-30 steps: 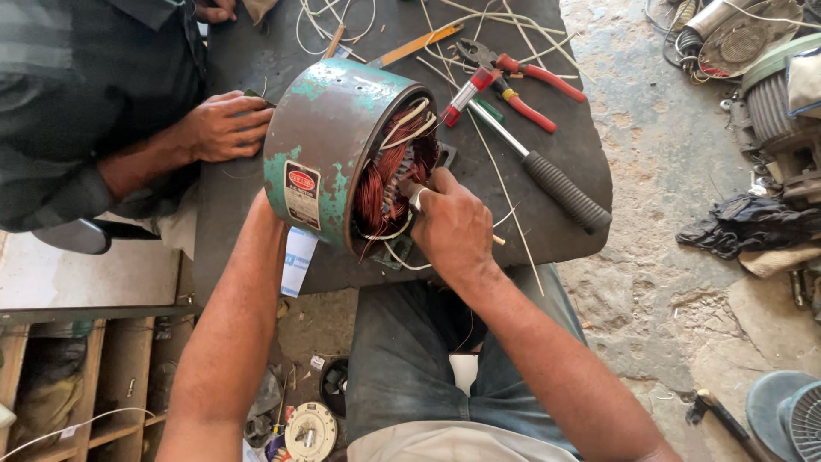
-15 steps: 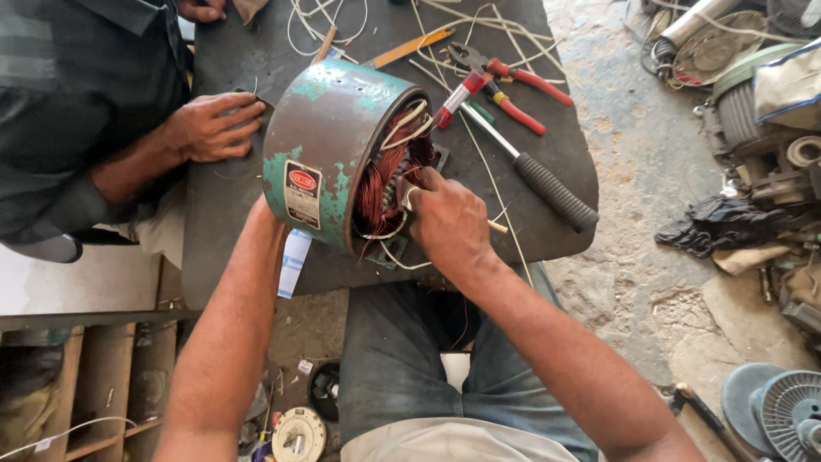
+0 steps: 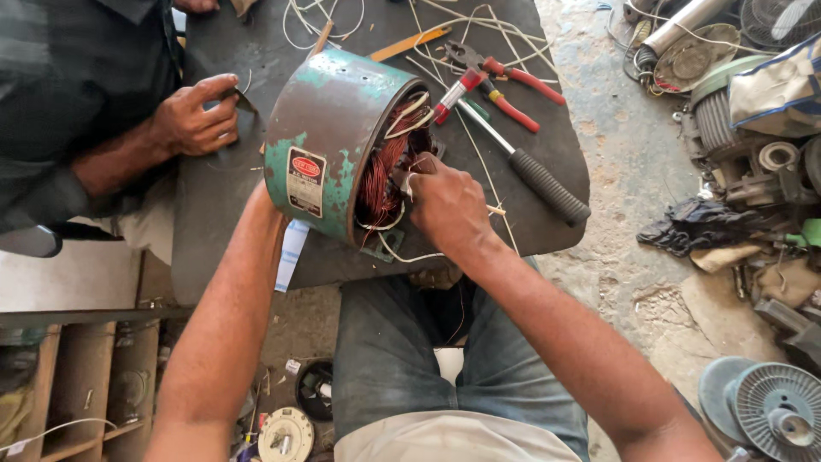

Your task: The person uses a hammer and a wooden stick to tap and adjust the copper windings inside an electric motor stator. They also use pliers to pull and arrange the wires within the stator slots.

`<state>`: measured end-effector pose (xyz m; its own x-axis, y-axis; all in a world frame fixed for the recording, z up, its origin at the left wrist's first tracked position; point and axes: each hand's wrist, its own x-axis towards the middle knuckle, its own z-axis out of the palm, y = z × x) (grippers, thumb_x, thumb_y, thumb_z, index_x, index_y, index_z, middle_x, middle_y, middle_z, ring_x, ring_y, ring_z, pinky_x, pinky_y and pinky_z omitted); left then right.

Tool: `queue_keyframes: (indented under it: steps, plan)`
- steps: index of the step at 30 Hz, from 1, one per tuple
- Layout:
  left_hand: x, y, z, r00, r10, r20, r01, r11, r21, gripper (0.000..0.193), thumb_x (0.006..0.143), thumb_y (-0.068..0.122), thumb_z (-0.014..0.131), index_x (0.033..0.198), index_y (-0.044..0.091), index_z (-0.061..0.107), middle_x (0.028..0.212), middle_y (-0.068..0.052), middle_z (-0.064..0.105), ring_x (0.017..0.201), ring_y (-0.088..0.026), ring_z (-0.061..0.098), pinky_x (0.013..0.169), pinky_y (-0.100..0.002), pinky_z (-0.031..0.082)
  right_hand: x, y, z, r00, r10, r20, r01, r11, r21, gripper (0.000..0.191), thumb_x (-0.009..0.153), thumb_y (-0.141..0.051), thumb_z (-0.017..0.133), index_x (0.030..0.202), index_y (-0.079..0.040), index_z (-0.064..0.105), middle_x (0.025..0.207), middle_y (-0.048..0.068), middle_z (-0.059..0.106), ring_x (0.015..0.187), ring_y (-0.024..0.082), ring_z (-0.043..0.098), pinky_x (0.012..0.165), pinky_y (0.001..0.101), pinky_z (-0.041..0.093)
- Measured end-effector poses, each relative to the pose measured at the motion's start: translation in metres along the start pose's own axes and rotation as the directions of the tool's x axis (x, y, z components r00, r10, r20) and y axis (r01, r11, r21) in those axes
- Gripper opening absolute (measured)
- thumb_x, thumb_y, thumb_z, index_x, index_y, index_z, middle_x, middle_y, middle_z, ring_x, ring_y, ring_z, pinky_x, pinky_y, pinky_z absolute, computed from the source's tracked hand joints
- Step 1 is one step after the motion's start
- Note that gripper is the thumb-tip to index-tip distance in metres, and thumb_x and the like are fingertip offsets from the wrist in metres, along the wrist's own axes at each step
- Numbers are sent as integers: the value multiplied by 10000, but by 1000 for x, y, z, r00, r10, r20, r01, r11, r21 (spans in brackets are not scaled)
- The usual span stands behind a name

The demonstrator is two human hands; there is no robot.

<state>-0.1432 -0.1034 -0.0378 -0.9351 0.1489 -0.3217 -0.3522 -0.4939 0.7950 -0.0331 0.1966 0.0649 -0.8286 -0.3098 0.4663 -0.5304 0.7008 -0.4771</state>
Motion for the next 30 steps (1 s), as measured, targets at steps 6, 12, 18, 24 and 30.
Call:
queue_keyframes:
  steps: [6,12,18,24,30]
  plan:
    - [-3,3,10,1000,10,10,-10,1000,-8,179,1065,225,593,1011,94,702,894,-47,695,722,-168,667,593,-331,554,10,-9,3,984,107,140,-83,983,-162,192,774,-70,709,964,-96,725,1046,144,635,826,403,689,715,531,550]
    - [-1,4,18,1000,11,2,-11,999,38,173,1054,230,596,996,103,698,879,-47,692,708,-171,664,582,-336,553,8,-4,0,994,39,107,-29,995,-91,311,690,-83,712,999,-100,749,1007,136,647,804,405,683,700,523,550]
    - [-4,7,24,1000,2,5,-1,1000,-11,176,1071,235,596,986,110,686,883,-49,682,727,-180,658,603,-346,557,4,5,4,982,-165,90,179,968,-178,276,710,-93,702,977,-30,718,1033,151,645,789,362,687,650,485,553]
    - [-16,3,34,1000,-17,-8,16,999,-33,223,1061,274,536,1007,125,693,946,-44,702,809,-178,678,695,-346,584,1,2,18,994,-55,94,73,976,-204,141,754,-107,709,890,-70,710,1043,133,651,808,368,698,703,500,564]
    - [-28,27,61,989,150,-14,-151,986,-69,195,1068,283,613,982,112,649,898,-40,641,759,-177,620,652,-341,532,15,11,15,998,64,27,-62,997,-47,207,780,-98,722,979,-63,675,951,174,696,846,440,689,739,541,553]
